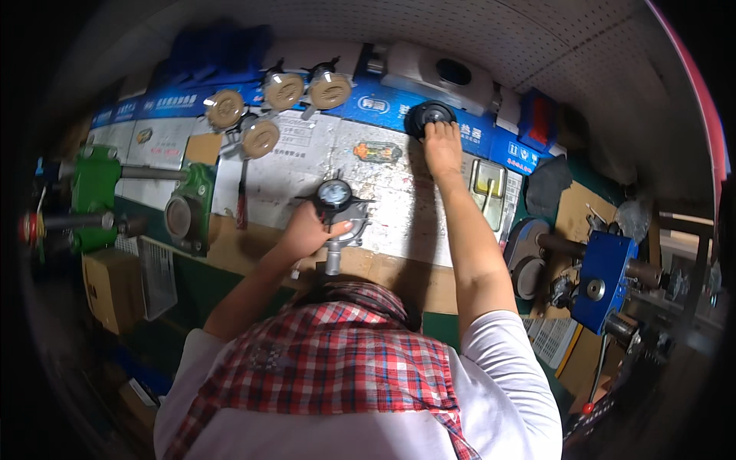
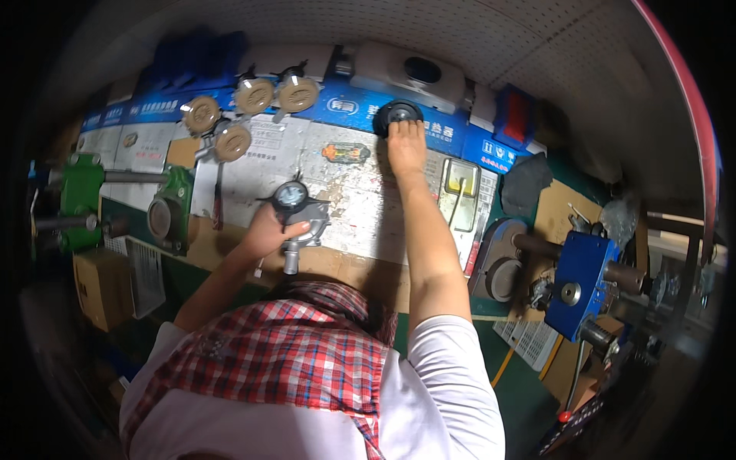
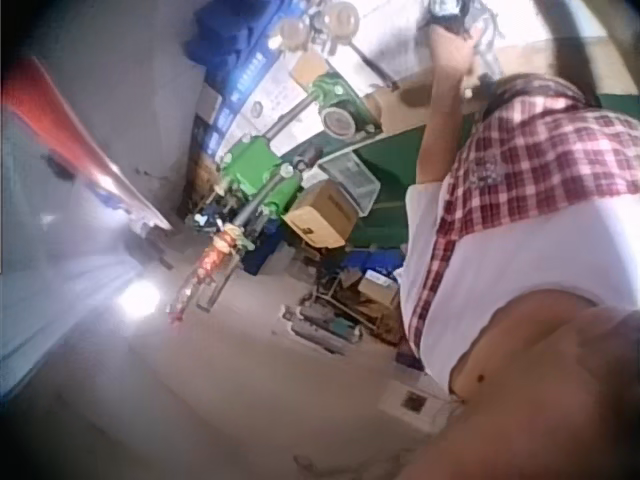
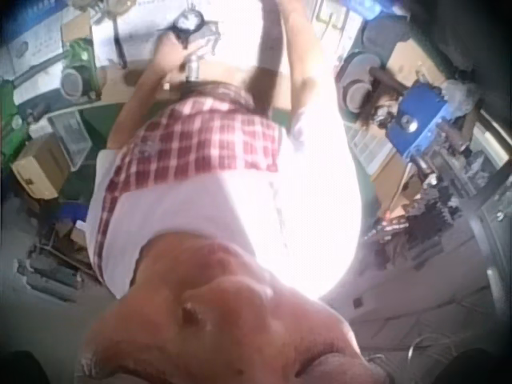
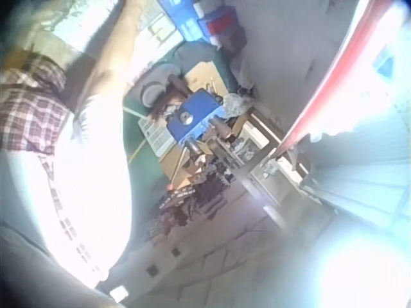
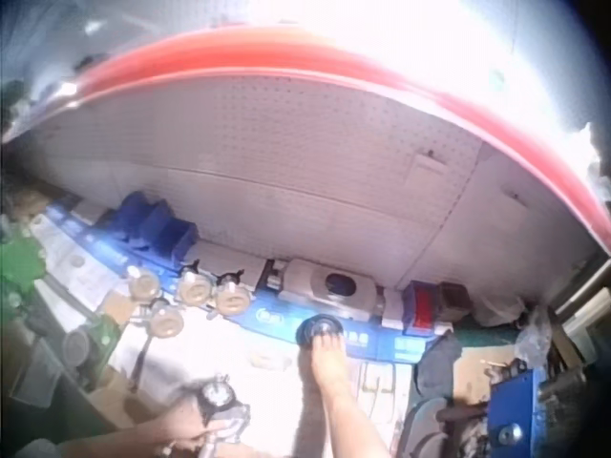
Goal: The person assembles small appliance units by hand, repeatedly attaching black circular components to metallic housings and using a press machine to secure them. The person handles multiple units one at a time, placing finished assemblies on the workbench.
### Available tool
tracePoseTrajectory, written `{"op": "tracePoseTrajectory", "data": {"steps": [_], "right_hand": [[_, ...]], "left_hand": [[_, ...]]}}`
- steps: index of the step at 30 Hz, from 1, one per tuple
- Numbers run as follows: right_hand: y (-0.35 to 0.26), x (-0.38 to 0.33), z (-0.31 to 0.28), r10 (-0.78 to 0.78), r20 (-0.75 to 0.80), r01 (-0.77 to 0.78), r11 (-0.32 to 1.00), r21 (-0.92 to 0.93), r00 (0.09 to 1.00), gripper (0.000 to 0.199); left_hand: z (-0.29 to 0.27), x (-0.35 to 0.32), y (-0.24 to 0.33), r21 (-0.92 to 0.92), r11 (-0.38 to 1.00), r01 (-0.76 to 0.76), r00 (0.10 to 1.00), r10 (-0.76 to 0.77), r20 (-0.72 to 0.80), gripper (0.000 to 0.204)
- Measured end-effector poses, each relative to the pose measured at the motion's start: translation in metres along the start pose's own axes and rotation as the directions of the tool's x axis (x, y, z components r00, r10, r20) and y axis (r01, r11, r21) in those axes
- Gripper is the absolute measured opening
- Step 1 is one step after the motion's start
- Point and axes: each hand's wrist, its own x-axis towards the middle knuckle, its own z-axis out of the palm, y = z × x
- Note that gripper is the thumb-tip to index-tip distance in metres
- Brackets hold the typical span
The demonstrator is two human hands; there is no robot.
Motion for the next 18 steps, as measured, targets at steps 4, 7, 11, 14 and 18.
{"op": "tracePoseTrajectory", "data": {"steps": [4, 7, 11, 14, 18], "right_hand": [[0.003, -0.004, -0.030, 0.135, -0.223, -0.066, 0.955, 0.290, 0.966, 0.029], [-0.018, -0.023, -0.128, 0.626, -0.033, -0.384, 0.518, 0.764, 0.779, 0.037], [-0.030, -0.119, -0.245, 0.411, 0.386, -0.178, -0.460, 0.870, 0.826, 0.058], [-0.041, -0.167, -0.285, 0.322, 0.258, -0.320, 0.158, 0.934, 0.911, 0.044], [-0.027, -0.216, -0.281, 0.423, 0.240, -0.364, 0.240, 0.900, 0.874, 0.045]], "left_hand": [[0.017, -0.002, 0.028, 0.489, 0.848, -0.203, 0.924, 0.331, -0.190, 0.052], [0.032, -0.009, 0.029, 0.644, 0.707, -0.293, 0.818, 0.534, -0.214, 0.048], [0.073, -0.026, 0.055, 0.695, 0.638, -0.331, 0.793, 0.588, -0.162, 0.046], [0.115, -0.032, 0.063, 0.665, 0.609, -0.432, 0.777, 0.626, -0.070, 0.049], [0.175, -0.049, 0.080, 0.579, 0.635, -0.512, 0.776, 0.631, -0.006, 0.050]]}}
